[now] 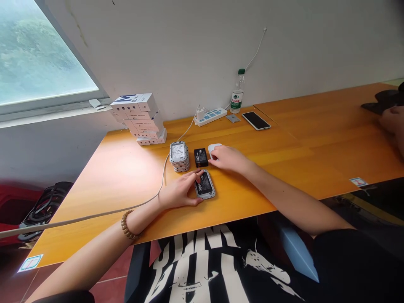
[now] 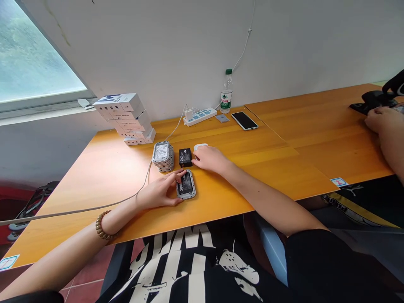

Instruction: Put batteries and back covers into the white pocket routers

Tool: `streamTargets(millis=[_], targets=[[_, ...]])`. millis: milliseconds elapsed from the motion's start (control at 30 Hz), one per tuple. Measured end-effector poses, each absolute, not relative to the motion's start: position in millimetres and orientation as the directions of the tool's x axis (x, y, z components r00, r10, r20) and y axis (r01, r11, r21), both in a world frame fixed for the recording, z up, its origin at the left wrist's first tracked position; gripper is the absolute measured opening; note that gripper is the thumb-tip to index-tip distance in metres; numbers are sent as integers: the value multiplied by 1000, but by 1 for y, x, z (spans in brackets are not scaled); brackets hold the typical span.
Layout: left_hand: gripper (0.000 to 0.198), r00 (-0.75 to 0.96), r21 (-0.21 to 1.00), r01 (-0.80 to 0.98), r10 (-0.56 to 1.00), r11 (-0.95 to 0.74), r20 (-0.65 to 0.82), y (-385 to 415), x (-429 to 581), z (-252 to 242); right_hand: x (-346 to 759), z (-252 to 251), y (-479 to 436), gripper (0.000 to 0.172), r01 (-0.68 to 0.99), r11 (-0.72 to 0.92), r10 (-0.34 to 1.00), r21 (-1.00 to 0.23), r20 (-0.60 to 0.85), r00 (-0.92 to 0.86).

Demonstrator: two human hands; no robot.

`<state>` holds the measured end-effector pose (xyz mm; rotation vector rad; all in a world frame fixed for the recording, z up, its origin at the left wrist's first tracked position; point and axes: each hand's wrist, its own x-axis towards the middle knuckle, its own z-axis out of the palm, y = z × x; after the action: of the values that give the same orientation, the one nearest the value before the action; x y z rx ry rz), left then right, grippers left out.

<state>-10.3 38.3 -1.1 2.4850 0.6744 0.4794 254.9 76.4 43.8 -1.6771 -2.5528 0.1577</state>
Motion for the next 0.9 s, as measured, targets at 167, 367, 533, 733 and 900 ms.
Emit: streamTargets(millis=[167, 367, 533, 733, 900], targets=[[63, 818, 567, 347, 537, -747, 207, 41, -12, -3, 251, 42, 74, 18, 922, 374, 921, -103, -77, -383], [71, 813, 576, 348, 544, -740, 208, 46, -14, -4, 254, 44, 73, 14, 926, 357, 920, -121, -122, -371], [69, 788, 586, 373, 579, -720, 211, 48, -15, -2, 258, 51, 74, 11, 881, 412, 911, -234, 90, -402], [74, 781, 611, 363, 587, -704, 212, 50, -15, -5, 256, 64, 68, 15, 530, 486, 866, -695, 463, -187], [87, 768, 625, 355, 598, -695, 229, 49, -16, -6, 253, 63, 64, 19, 394, 436, 898, -809, 360, -253]])
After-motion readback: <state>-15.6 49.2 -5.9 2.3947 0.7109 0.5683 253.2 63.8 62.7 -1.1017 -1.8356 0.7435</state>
